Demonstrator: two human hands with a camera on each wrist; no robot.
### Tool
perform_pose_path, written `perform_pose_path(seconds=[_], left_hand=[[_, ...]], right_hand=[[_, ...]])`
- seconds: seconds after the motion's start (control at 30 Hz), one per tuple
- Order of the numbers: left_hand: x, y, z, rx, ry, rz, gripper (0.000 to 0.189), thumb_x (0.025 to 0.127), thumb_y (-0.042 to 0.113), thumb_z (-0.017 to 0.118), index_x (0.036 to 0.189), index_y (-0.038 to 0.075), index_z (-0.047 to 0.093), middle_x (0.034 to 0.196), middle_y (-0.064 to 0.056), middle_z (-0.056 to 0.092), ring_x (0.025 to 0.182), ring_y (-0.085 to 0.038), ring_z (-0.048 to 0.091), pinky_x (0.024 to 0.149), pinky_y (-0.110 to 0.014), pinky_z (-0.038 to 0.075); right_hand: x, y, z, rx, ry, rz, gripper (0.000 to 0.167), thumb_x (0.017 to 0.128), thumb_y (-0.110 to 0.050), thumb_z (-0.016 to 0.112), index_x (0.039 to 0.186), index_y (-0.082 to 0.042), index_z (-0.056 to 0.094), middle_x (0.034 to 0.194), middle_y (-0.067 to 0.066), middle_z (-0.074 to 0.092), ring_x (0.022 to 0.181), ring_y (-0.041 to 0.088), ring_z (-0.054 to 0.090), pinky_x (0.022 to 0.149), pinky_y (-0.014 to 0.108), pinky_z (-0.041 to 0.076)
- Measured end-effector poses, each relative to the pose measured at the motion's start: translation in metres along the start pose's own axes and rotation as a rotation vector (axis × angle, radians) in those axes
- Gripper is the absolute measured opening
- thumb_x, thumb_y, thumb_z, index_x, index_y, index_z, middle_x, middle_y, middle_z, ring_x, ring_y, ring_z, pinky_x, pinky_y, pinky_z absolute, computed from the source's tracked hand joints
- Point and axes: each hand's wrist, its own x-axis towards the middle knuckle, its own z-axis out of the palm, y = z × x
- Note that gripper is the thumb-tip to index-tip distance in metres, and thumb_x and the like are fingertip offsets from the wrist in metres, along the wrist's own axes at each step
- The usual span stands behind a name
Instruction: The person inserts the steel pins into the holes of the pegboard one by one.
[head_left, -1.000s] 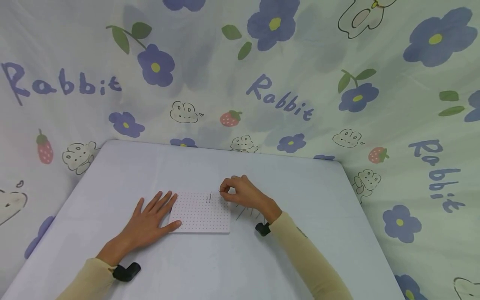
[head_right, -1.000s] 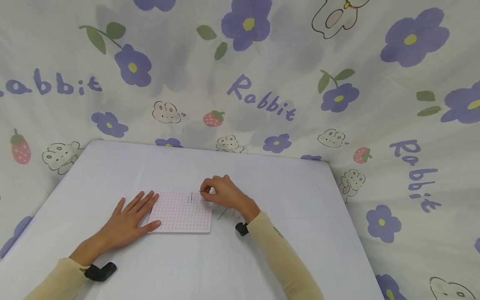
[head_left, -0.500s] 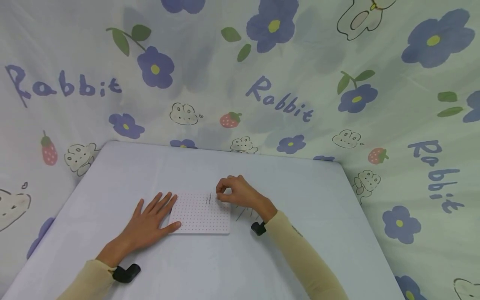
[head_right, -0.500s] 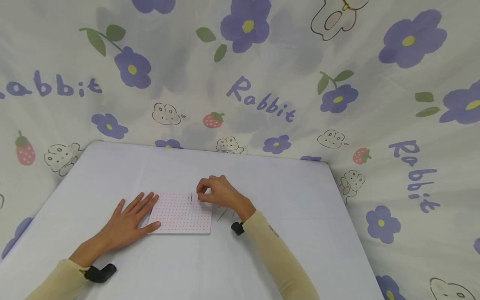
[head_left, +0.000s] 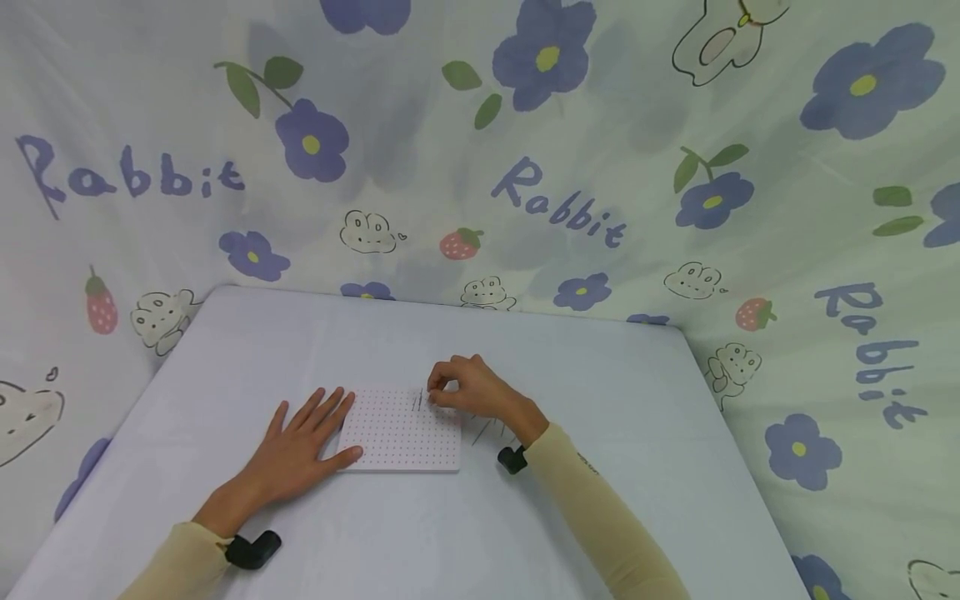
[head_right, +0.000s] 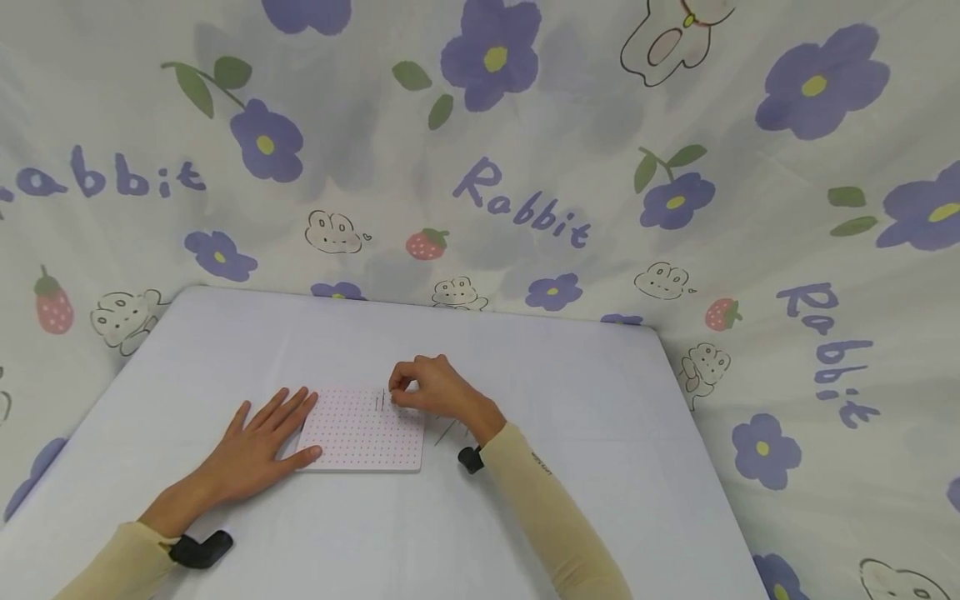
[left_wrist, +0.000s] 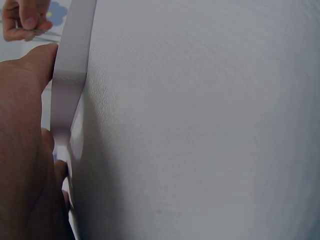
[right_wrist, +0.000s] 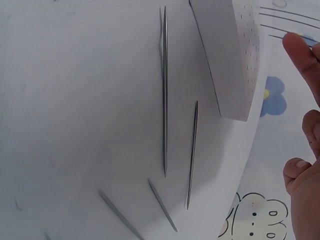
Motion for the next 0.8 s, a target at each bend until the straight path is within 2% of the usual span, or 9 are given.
perform_pose_path(seconds=[0.53,0.8], left_hand=[[0.0004,0.0009,-0.0006,0.005,-0.008,-0.01,0.092,0.092,0.073,0.05,0.161,0.018,0.024,0.167,-0.012,0.023,0.153,-0.039,0.014,0.114,-0.073,0.002],[0.0,0.0021,-0.0018,0.014,-0.008,-0.011,0.092,0.092,0.073,0.051,0.161,0.018,0.026,0.166,-0.013,0.024,0.153,-0.04,0.015,0.114,-0.073,0.003]], right_hand=[[0.0039,0.0007,0.0065,-0.055,0.0,-0.002,0.005,0.094,-0.03,0.072,0.099,-0.029,0.073,0.094,-0.023,0.066,0.088,0.001,0.054,0.087,0.032,0.039],[0.0034,-0.0013,0.0087,-0.083,-0.006,-0.007,0.006,0.094,-0.029,0.071,0.1,-0.029,0.074,0.095,-0.024,0.067,0.088,0.004,0.054,0.086,0.032,0.038]])
